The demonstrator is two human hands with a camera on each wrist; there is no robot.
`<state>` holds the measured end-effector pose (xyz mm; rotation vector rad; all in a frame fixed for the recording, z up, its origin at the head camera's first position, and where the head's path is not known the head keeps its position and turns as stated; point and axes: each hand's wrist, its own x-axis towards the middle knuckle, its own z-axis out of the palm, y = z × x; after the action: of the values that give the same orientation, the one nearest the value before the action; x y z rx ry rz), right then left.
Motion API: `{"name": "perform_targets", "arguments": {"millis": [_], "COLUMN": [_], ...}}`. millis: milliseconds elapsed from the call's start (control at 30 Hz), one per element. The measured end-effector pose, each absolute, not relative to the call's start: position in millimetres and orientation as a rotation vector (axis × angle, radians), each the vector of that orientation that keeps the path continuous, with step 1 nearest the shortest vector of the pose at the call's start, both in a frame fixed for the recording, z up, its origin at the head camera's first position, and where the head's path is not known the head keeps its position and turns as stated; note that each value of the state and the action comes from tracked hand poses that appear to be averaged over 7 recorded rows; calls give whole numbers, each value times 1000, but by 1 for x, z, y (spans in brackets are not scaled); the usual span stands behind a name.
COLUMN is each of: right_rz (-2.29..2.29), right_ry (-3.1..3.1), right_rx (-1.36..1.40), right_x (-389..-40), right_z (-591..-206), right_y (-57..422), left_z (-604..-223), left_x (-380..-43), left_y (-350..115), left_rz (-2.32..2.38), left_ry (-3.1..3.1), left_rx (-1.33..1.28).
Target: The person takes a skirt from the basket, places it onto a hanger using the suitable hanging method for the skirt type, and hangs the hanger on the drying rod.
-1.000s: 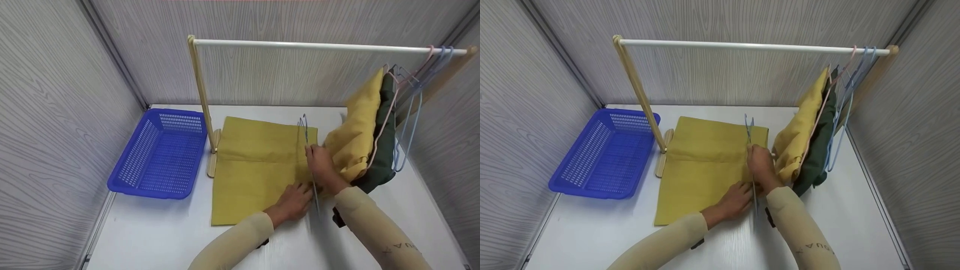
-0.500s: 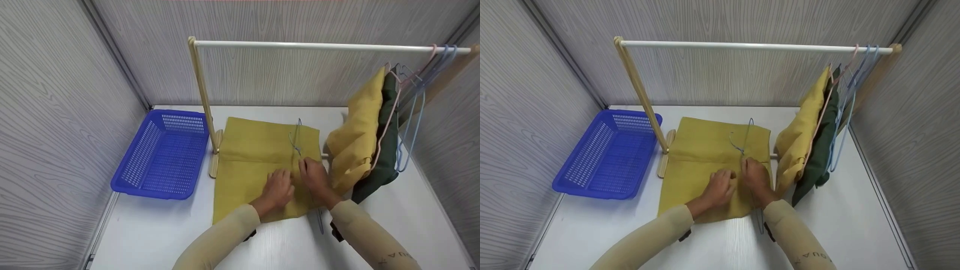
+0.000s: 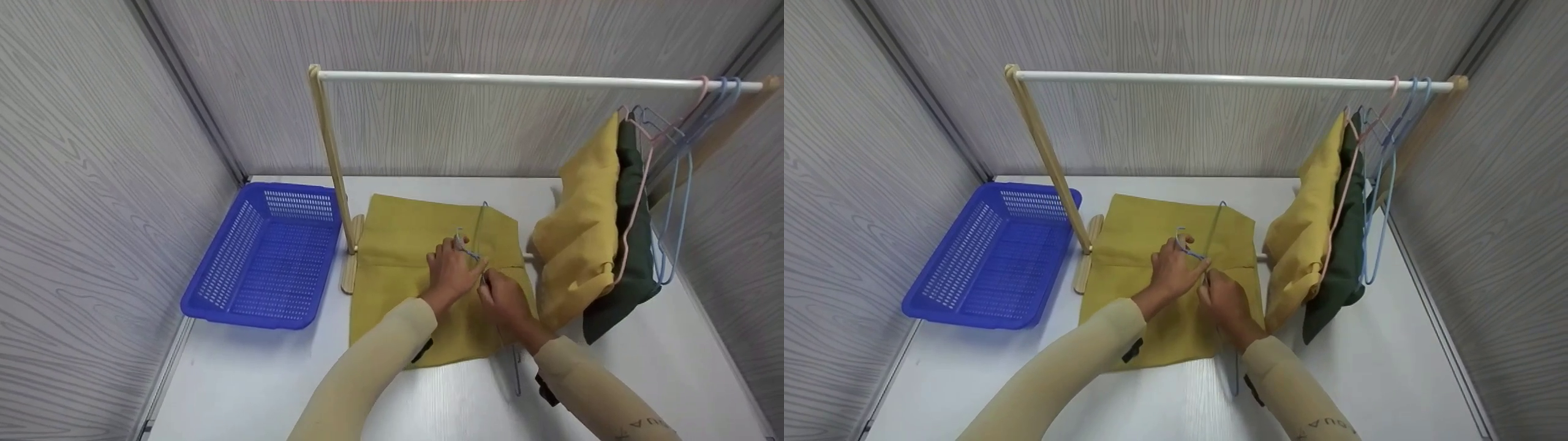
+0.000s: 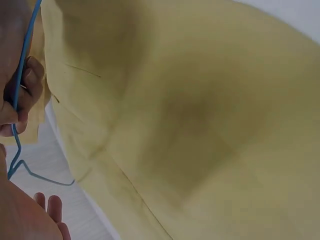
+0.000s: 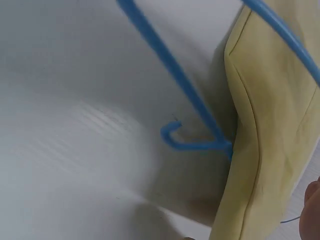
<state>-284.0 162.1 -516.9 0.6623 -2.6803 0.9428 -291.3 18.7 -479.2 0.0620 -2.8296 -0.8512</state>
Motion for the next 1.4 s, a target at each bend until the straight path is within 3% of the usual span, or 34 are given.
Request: {"name": "perform_targets", "arguments": {"millis": [233,400,533,767,1033,1400], "right_rz": [940,858,667,521,396,420], "right_ry": [-2613,-2607,-2723,-2810,-2785,-2730], "right_rx": [779,502,251,169,187,214], "right_x": [-286,-300,-312,-311,-304,-314], "right_z": [-521,-533,-564,-608,-617,-610], "right_y": [172,183,195,210,209,203], "left_z": [-480,-484,-491,-497,-505,-497], "left_x": [-293,-293,-290,-284,-282,-300], "left_y": [30,34,37,53,68,40], "left_rz": [-787,-720,-709,-709,-421,-262], "left_ry": [-2775,-2756,-2740,-2661,-2604,-2509], "left_rx": [40,29,10,-11,71,8]}}
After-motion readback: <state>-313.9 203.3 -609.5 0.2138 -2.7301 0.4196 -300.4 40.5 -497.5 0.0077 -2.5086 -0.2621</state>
